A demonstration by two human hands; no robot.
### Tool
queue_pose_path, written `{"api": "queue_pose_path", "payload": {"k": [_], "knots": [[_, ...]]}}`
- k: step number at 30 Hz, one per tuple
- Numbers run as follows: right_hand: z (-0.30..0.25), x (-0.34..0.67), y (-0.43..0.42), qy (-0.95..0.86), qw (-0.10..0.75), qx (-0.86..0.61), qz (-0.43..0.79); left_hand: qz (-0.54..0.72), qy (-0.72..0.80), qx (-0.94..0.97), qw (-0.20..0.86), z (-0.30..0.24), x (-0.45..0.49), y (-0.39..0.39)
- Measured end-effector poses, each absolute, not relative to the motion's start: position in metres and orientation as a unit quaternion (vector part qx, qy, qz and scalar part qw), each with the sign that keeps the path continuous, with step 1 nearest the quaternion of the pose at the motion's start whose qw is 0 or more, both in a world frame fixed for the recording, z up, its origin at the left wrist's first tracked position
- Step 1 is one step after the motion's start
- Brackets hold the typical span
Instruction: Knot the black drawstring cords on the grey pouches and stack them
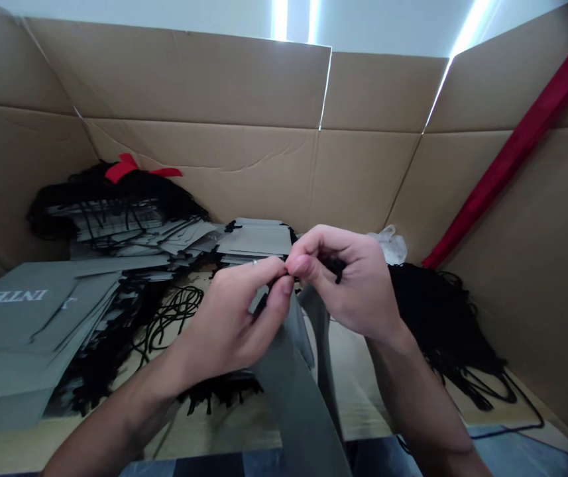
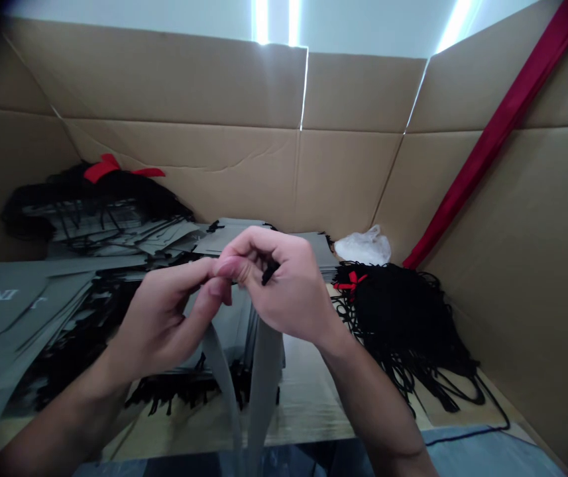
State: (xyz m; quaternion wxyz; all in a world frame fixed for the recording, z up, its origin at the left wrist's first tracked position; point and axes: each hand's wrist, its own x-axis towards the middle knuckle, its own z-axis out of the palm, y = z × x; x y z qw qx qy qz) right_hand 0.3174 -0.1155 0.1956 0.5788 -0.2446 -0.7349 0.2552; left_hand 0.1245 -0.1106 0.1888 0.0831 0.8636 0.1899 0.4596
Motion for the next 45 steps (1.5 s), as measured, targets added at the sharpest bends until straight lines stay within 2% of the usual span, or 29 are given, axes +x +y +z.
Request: {"api": "queue_pose_path", "payload": {"k": [5, 9, 12, 14, 17, 20, 23, 28, 35, 45], "knots": [[0.198, 0.335, -0.123, -0.759, 0.527, -0.308, 0.224, 0.448, 0.198, 0.822, 0.292, 0.192, 0.121, -0.105], [0.203, 0.344, -0.132, -0.76, 0.492, -0.304, 0.295, 0.435, 0.185, 0.784, 0.403, 0.191, 0.118, -0.105], [0.207, 0.348, -0.134, -0.756, 0.495, -0.343, 0.256, 0.42, 0.159, 0.771, 0.452, 0.191, 0.116, -0.103], [0.209, 0.351, -0.134, -0.775, 0.476, -0.357, 0.214, 0.416, 0.153, 0.774, 0.452, 0.192, 0.115, -0.101], [0.209, 0.355, -0.134, -0.822, 0.457, -0.299, 0.16, 0.416, 0.16, 0.785, 0.43, 0.193, 0.113, -0.099], [0.206, 0.358, -0.133, -0.832, 0.463, -0.25, 0.178, 0.408, 0.168, 0.796, 0.414, 0.194, 0.111, -0.098], [0.203, 0.36, -0.133, -0.827, 0.462, -0.26, 0.188, 0.407, 0.171, 0.8, 0.405, 0.194, 0.109, -0.098], [0.206, 0.358, -0.136, -0.849, 0.422, -0.307, 0.078, 0.39, 0.183, 0.807, 0.405, 0.195, 0.108, -0.099], [0.205, 0.354, -0.14, -0.851, 0.41, -0.328, 0.031, 0.376, 0.176, 0.837, 0.356, 0.197, 0.11, -0.101], [0.204, 0.354, -0.137, -0.857, 0.411, -0.306, 0.053, 0.391, 0.158, 0.855, 0.301, 0.197, 0.114, -0.1]]}}
